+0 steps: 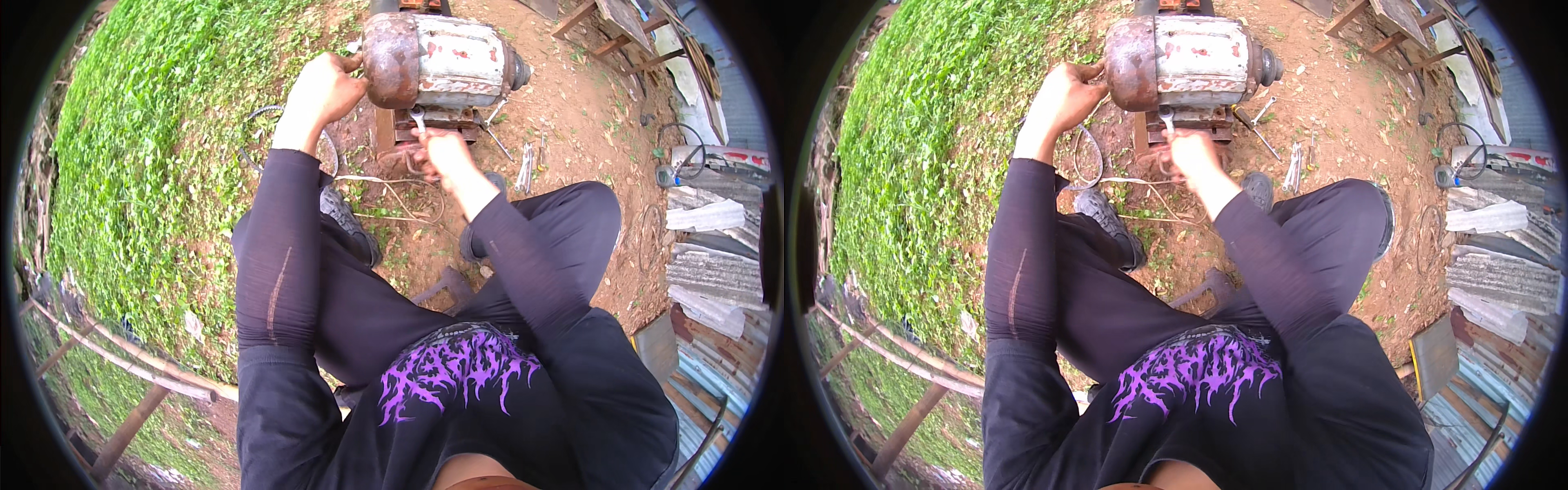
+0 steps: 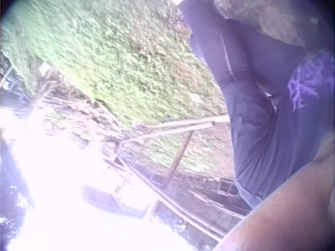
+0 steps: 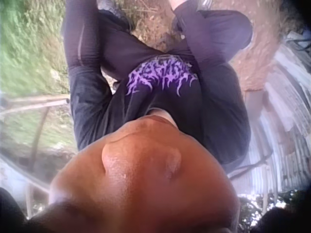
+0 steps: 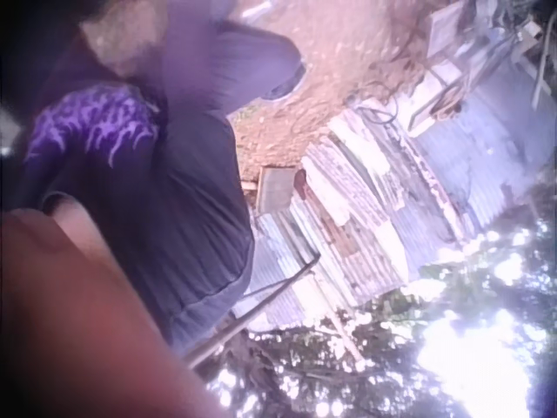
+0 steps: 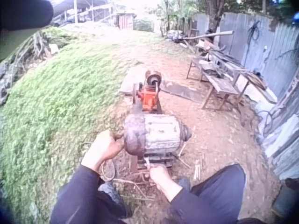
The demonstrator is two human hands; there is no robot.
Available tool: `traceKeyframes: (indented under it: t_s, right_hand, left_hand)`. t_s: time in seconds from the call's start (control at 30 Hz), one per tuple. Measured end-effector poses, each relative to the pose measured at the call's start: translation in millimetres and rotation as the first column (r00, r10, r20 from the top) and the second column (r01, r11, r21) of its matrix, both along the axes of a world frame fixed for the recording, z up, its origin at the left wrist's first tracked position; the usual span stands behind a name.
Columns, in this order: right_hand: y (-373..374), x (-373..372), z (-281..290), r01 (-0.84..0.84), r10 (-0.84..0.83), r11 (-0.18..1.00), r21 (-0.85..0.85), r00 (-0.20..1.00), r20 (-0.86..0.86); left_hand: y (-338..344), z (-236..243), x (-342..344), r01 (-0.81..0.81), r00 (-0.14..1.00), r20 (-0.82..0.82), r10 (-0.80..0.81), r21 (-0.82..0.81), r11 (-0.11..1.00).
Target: The person loosens and removes several bolts from a motor using a wrench, then lifts the motor off its base and rotates it to access the underside.
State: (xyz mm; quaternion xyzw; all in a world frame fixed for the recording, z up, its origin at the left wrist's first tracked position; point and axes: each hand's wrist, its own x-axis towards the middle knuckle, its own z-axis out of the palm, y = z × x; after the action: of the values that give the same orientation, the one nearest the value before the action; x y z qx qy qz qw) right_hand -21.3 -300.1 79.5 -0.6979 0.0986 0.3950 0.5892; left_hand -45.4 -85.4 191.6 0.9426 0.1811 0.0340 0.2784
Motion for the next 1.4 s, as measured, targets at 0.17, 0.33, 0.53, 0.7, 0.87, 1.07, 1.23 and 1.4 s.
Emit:
traceKeyframes:
  t_s: [0.17, 0.33, 0.53, 0.7, 0.87, 1.07, 1.23, 1.4]
  right_hand:
    - [-40, 77, 19, -0.416, 0.492, 0.813, -0.407, 0.865, 0.098]
    - [-79, 71, -26, -0.252, 0.425, 0.869, -0.425, 0.821, 0.381]
    - [-29, -28, 2, -0.129, 0.129, 0.99, 0.055, 0.992, 0.008]
    - [18, -36, -2, 0.076, -0.071, 0.977, 0.197, 0.997, -0.033]
    - [31, -41, 6, 0.278, -0.244, 0.929, 0.246, 0.957, -0.159]
    - [-30, 49, 2, -0.35, 0.684, 0.711, -0.609, 0.545, 0.485]
    - [-39, 78, 16, -0.456, 0.825, 0.556, -0.695, 0.402, 0.396]
    - [-44, 29, 7, -0.284, 0.591, 0.783, -0.554, 0.618, 0.518]
  left_hand:
    - [2, 0, 0, 0.023, 1.0, 0.014, -0.023, 0.021, 1.0]
    - [2, -2, 4, 0.004, 1.0, 0.002, -0.004, -0.005, 1.0]
    - [3, -2, 1, 0.006, 1.0, -0.006, -0.006, -0.007, 1.0]
    - [1, -1, 1, 0.022, 0.999, -0.028, -0.022, -0.005, 1.0]
    - [3, -2, -2, -0.011, 1.0, -0.017, 0.011, -0.012, 1.0]
    - [-1, 3, -1, -0.013, 1.0, 0.004, 0.013, 0.0, 1.0]
    - [0, 4, 3, -0.01, 1.0, -0.022, 0.01, -0.003, 1.0]
    - [4, -5, 2, 0.02, 1.0, 0.008, -0.02, 0.005, 1.0]
